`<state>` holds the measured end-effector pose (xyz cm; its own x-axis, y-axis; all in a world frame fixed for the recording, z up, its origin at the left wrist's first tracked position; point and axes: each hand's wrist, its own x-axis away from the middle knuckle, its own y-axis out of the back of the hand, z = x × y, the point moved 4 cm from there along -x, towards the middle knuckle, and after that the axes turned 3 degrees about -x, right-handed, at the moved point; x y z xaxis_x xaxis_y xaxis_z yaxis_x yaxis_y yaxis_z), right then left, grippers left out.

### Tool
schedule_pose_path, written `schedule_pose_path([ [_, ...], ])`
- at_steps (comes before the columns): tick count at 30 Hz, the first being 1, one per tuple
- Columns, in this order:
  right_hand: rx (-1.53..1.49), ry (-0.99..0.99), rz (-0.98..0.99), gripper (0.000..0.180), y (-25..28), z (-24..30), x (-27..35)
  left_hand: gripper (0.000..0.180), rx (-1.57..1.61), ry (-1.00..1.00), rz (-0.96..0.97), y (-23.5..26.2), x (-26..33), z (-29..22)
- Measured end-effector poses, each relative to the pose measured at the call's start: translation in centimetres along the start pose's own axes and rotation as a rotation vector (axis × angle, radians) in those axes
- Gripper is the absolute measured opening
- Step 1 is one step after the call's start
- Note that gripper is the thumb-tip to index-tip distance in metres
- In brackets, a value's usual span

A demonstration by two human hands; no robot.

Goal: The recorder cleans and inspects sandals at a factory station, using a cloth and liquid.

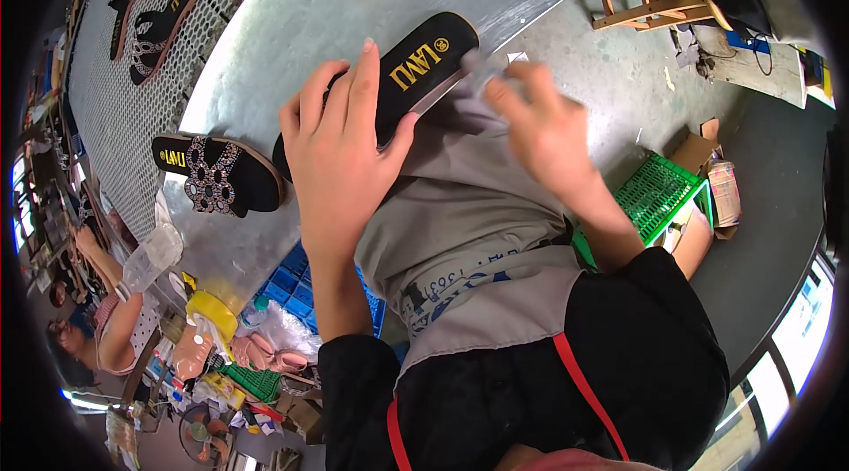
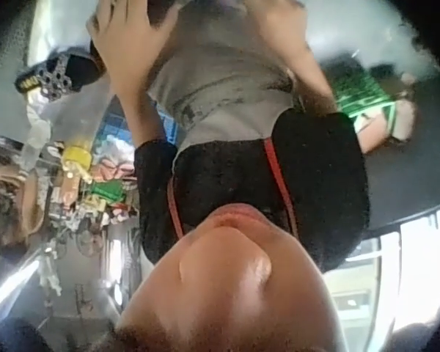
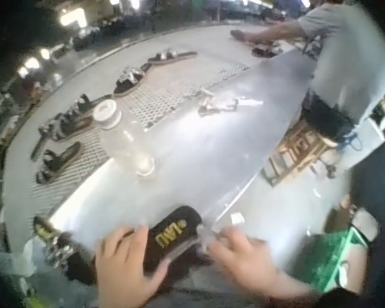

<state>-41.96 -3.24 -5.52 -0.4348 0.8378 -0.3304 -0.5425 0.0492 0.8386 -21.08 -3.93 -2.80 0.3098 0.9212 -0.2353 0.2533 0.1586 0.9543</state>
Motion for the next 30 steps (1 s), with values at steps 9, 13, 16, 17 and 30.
schedule_pose_path([
  [9,0.079,-0.079,-0.020,0.039,-0.8,0.3,-0.3,0.072,0.010,0.004,-0.080,-0.4,0.1,0.0],
  [13,0.028,0.048,-0.032,0.036,-0.9,1.5,0.2,0.071,0.040,0.001,-0.084,-0.7,0.2,0.1],
  [16,0.120,-0.060,-0.042,0.036,-0.2,0.0,-0.3,0.071,0.046,0.004,-0.093,-0.7,0.2,0.2],
  [17,0.165,-0.081,-0.066,0.038,-0.3,-1.1,-0.4,0.071,0.049,0.009,-0.102,-0.7,0.2,0.3],
  [30,0.153,-0.099,-0.059,0.040,-0.5,-0.6,-0.1,0.069,0.033,0.000,-0.112,-0.7,0.2,0.1],
])
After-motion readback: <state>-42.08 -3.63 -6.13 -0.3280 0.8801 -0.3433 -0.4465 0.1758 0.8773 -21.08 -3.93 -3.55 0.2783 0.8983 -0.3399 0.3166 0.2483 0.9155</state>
